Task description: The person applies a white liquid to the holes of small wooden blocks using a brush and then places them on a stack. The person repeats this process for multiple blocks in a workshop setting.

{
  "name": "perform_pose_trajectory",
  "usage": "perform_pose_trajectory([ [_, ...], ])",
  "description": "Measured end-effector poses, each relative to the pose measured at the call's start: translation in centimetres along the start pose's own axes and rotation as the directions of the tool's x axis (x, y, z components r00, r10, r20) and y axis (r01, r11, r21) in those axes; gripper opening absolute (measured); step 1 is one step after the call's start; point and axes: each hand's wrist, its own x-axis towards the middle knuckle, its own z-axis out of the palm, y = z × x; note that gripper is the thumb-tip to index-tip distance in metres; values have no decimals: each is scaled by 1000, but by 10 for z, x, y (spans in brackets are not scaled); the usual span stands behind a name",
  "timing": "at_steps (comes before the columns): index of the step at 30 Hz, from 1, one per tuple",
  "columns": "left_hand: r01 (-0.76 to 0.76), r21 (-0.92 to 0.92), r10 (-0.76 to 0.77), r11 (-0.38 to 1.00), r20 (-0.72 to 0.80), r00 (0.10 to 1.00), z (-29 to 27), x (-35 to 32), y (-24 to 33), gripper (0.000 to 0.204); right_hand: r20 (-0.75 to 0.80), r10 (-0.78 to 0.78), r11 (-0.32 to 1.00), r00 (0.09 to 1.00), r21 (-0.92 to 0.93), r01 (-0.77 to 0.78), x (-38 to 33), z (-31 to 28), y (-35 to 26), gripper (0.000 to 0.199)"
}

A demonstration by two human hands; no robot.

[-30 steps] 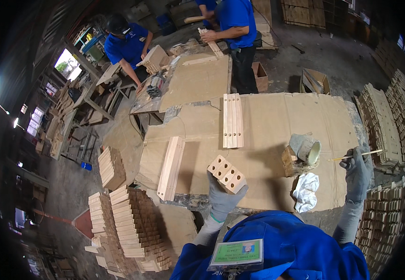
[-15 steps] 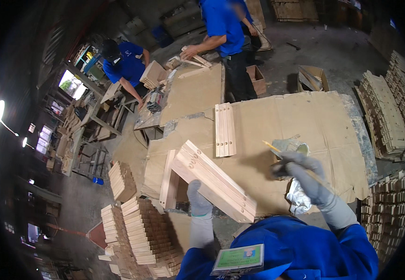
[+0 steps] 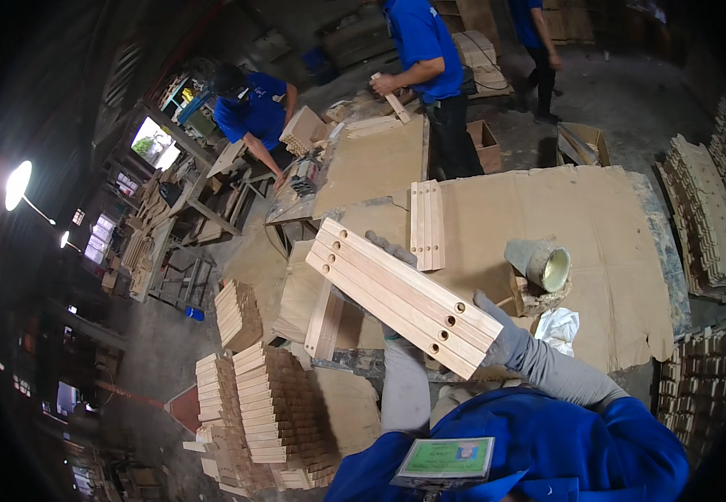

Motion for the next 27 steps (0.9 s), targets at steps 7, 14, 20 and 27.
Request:
perform_pose_trajectory([
  [7, 97, -3, -93, 995, -314, 945, 36, 1, 0, 79, -225, -299, 887, 927, -424, 183, 7, 27, 25, 57],
  [14, 375, 413, -140, 830, -495, 857, 19, -34, 62, 77, 31, -658, -351, 752, -897, -270, 24, 43, 44, 89],
  [20, 393, 545, 1, 741, -586, 811, -3, -62, 69, 65, -67, -734, -492, 676, -633, -597, 43, 21, 88, 97],
  [27, 599, 303, -409, 741, -504, 761, -17, -43, 119, 57, 31, -753, -379, 657, -837, -395, 35, 23, 93, 91],
])
